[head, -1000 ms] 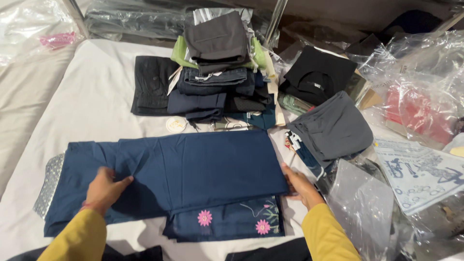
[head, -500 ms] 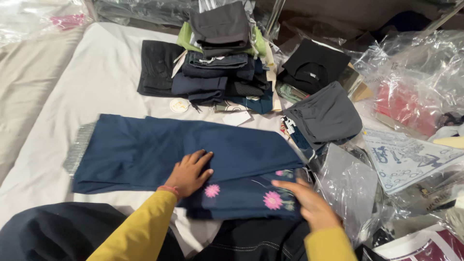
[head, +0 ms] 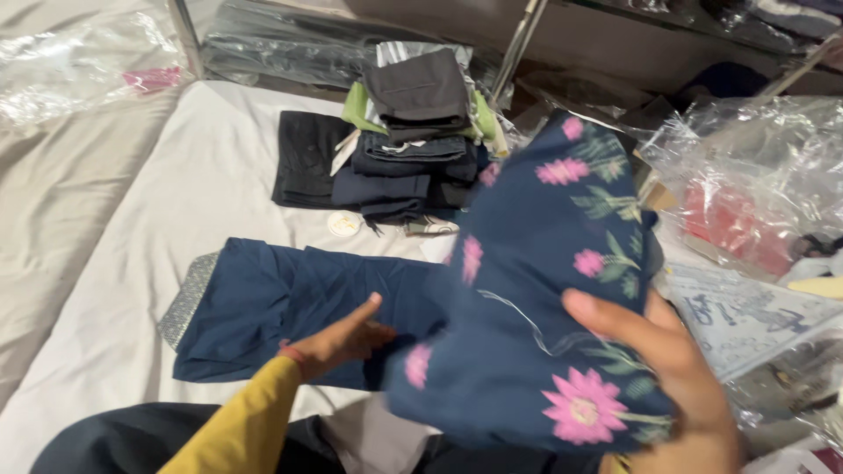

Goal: The person folds trousers and tops on a bed, smoothing each garment flat and folding it lengthwise before stacking it. They place some folded garments into clear plastic bags and set the finished pieces on a growing pile.

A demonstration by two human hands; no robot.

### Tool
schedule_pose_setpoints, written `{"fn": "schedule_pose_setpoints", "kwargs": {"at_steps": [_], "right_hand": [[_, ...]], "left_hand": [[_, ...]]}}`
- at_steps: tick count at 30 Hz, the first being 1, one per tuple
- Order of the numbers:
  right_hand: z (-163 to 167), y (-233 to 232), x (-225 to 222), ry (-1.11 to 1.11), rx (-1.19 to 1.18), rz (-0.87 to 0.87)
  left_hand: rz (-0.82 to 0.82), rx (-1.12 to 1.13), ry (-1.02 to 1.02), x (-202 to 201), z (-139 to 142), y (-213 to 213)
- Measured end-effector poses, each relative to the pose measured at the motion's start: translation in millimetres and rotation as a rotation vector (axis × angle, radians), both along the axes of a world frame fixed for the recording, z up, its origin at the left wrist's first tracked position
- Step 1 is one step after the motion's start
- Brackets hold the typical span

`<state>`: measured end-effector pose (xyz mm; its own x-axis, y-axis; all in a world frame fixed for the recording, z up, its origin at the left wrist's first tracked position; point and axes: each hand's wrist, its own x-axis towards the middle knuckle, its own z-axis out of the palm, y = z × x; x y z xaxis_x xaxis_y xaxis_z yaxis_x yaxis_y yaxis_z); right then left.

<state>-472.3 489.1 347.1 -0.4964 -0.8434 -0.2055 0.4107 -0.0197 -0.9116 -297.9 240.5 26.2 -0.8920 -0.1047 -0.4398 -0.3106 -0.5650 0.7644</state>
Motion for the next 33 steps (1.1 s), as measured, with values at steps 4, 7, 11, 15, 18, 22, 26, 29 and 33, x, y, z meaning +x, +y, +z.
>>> {"fn": "schedule_pose_setpoints", "kwargs": {"at_steps": [4,7,11,15,18,22,26,29,33], "right_hand": [[-20.6,-76.4,27.2,0.032,-0.115,-0.039],[-76.0,-120.3,32.3,-0.084,-0.131,0.067],[-191.0,-161.5,50.3,-0.213,0.147,0.163],[-272.5,-168.9,62.2,-0.055,0.590,0.255],[-294.7,-169.3,55.6,-0.048,0.765,0.203],[-307.1,-170.3,48.9,0.172,0.518,0.249],[-321.6,-167.3,48.3,0.253,0.366,0.234],[-332.8,-158.2,44.8,0.240,0.441,0.243],[-344.4,-131.3,-3.2,0.411,0.658,0.177]], "left_hand": [[0.112,0.379,0.280,71.6,59.6,-64.5],[0.399,0.265,0.287,134.1,81.3,-121.9],[0.679,-0.025,-0.069,189.6,59.3,-159.1],[0.571,-0.276,-0.264,198.1,6.6,-144.8],[0.590,-0.269,-0.525,192.6,-18.8,-141.4],[0.549,-0.217,-0.415,207.6,-30.6,-143.1],[0.401,-0.243,-0.398,223.4,-40.8,-135.7],[0.341,-0.351,-0.483,219.8,-38.9,-128.7],[0.383,-1.084,-0.916,195.4,-5.5,-117.2]]}}
